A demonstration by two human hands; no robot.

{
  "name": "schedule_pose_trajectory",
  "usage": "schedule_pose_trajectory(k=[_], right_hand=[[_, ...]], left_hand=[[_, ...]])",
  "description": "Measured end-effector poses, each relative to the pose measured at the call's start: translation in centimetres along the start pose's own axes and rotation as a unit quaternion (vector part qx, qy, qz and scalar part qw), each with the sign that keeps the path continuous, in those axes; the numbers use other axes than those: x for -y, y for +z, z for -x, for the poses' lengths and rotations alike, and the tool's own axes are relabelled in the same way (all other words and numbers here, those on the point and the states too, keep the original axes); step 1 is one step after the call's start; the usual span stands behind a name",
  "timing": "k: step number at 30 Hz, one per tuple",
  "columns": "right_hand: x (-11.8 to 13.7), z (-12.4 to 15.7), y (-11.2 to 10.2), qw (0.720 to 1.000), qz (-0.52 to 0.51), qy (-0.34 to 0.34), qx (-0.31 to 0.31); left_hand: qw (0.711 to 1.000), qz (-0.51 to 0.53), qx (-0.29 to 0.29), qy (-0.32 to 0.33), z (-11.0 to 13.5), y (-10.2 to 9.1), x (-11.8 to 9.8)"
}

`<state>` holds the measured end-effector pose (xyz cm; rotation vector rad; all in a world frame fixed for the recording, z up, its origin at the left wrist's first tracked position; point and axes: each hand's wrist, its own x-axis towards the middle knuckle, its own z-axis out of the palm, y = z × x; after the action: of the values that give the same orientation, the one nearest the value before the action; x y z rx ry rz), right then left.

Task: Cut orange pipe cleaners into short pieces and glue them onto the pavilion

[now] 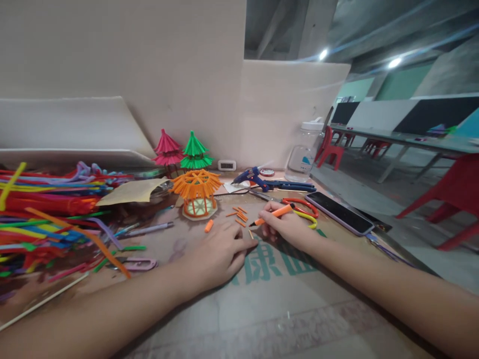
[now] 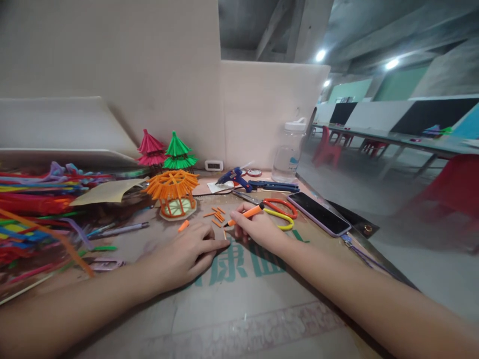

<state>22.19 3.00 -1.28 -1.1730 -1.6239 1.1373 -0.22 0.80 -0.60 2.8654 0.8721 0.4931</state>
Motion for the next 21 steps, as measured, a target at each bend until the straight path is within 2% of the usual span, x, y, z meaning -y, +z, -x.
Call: schedule_pose_trajectory(k=[3, 11, 21], right_hand=[[0.04, 0.00, -0.17, 1.000, -0.010, 0.001, -0.007], [0.25, 0.00, -0.13, 0.999, 0.044, -0.001, 0.001], [0.41, -0.09, -0.20, 0.999, 0.009, 0.026, 0.024]], left_hand=[[1.000, 0.000, 0.000, 0.002, -0.10, 0.20, 0.19], [1.000, -0.006, 0.005, 0.009, -0.37, 0.12, 0.26], [1.000, -0.004, -0.015, 0.024, -0.37, 0.25, 0.45]])
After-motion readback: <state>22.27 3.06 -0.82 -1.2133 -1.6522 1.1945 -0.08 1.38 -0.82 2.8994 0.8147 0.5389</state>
